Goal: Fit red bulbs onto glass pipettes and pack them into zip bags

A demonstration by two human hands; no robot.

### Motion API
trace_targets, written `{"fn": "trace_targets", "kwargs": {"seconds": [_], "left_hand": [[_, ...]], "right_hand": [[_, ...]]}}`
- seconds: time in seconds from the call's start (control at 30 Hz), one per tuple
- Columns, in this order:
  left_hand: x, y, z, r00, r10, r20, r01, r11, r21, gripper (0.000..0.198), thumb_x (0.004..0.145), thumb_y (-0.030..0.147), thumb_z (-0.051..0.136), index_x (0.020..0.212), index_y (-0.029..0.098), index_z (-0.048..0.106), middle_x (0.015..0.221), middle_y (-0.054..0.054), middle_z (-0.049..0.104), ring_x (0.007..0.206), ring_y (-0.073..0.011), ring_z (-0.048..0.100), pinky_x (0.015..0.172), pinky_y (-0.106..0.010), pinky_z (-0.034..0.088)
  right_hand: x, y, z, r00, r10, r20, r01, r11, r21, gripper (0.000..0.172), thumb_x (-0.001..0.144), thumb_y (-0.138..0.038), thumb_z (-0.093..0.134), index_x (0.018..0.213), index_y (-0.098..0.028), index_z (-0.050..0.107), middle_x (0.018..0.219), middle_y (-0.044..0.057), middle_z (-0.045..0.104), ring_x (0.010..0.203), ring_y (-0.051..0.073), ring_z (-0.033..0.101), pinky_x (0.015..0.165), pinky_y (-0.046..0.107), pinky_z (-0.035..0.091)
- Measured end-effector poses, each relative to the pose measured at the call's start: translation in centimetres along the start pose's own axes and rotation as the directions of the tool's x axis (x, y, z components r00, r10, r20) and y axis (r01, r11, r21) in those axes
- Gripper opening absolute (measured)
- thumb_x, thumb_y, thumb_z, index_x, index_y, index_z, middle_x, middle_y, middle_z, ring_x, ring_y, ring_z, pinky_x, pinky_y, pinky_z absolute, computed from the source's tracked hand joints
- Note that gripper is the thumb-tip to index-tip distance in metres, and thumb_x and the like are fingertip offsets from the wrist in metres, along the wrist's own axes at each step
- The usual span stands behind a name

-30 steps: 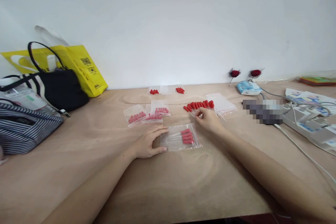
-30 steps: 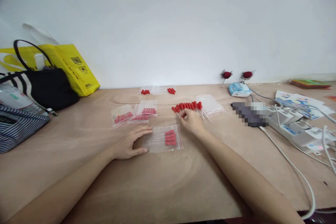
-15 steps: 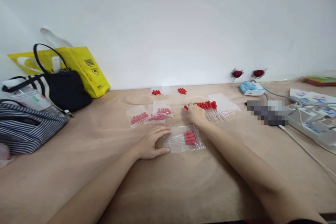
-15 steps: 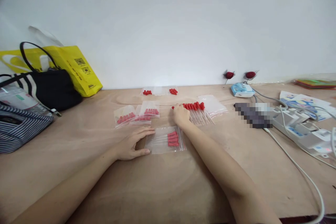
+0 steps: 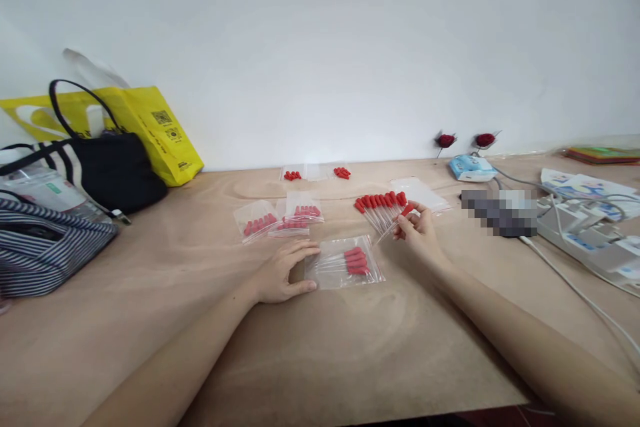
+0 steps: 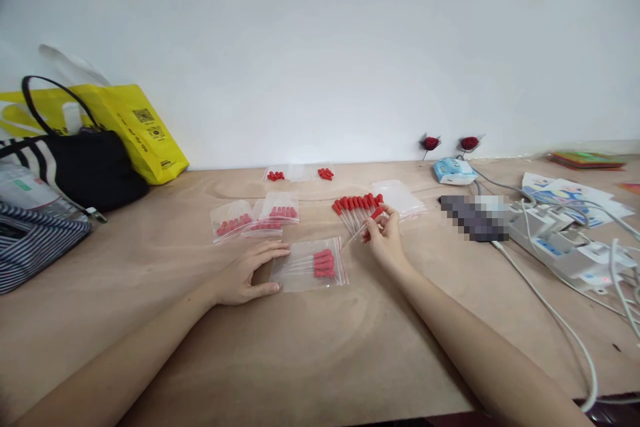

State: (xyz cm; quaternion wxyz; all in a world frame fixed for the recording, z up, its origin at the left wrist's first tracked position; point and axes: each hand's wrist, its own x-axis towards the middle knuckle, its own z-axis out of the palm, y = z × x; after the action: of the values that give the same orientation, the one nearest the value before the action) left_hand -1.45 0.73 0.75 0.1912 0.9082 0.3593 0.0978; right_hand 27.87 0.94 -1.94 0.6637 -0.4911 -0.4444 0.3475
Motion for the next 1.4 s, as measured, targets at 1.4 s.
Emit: {"fn": "trace_targets", "kwargs": {"seconds": [1.4], "left_hand": [[0.0, -0.4, 0.3, 0.999, 0.023, -0.044, -0.023, 1.0, 0.007, 0.058, 0.075, 0.045, 0.055, 0.126, 0.022, 0.039, 0.133, -0.007, 0.04, 0.125, -0.0248, 0.032, 0.103, -0.043, 0.028]], "right_hand": [[-0.2, 2.7, 3.3, 0.901, 0.294, 0.32, -0.184, 0.926, -0.33, 0.022, 0.055, -0.036, 0.07, 0.062, -0.015, 0.066, 0.062, 0.004, 0.066, 0.052, 0.014, 0.056, 0.05, 0.025, 0.044]]}}
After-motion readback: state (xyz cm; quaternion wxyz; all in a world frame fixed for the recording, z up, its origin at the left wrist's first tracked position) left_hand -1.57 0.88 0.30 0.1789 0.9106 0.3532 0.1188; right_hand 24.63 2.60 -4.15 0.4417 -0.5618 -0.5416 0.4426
